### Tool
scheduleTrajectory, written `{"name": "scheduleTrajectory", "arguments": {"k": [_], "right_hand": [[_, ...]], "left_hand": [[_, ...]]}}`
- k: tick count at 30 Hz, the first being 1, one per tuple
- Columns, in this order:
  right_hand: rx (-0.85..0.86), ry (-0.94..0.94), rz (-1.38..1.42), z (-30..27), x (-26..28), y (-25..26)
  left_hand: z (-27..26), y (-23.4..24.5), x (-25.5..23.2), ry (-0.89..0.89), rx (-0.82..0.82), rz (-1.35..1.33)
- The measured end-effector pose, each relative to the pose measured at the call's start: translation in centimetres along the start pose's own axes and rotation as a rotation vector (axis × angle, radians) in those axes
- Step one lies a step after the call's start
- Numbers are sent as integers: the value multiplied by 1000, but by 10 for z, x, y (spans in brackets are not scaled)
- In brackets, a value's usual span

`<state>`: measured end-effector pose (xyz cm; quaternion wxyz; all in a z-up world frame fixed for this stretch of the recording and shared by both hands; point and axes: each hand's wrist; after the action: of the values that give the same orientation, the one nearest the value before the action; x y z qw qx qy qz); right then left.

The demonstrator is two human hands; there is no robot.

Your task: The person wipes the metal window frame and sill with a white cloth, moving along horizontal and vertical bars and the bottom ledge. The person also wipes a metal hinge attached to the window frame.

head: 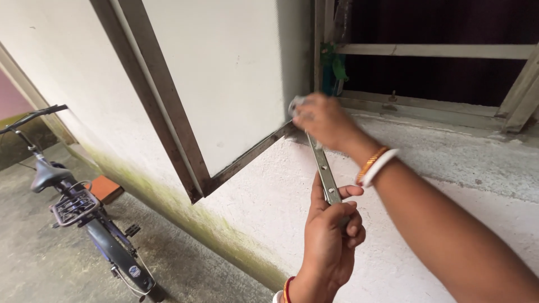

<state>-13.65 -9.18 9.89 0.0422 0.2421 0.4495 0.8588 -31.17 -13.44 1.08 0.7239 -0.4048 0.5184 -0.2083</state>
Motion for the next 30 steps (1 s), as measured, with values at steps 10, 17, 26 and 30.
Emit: {"name": "scheduleTrajectory", "arguments": {"k": [10, 17, 26, 30], "right_hand": [[54, 50, 4, -52, -3, -4], [30, -43, 90, -46, 8, 21], [-3, 88, 190, -59, -5, -4], [134, -202, 250, -66, 2, 8]], "left_hand": [[-2, 25, -12, 66, 189, 162], [-3, 43, -20, 108, 247, 381], [-6, 57, -11, 76, 254, 591], [-8, 56, -11, 34, 212, 634]]}}
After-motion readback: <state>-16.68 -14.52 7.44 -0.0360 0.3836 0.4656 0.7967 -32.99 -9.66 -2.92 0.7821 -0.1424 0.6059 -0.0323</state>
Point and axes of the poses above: each hand's wrist, its own z-axis towards the middle knuckle, its own y-axis out of the back of the hand, x = y × z, and after that the axes turned 3 degrees about z, right-handed
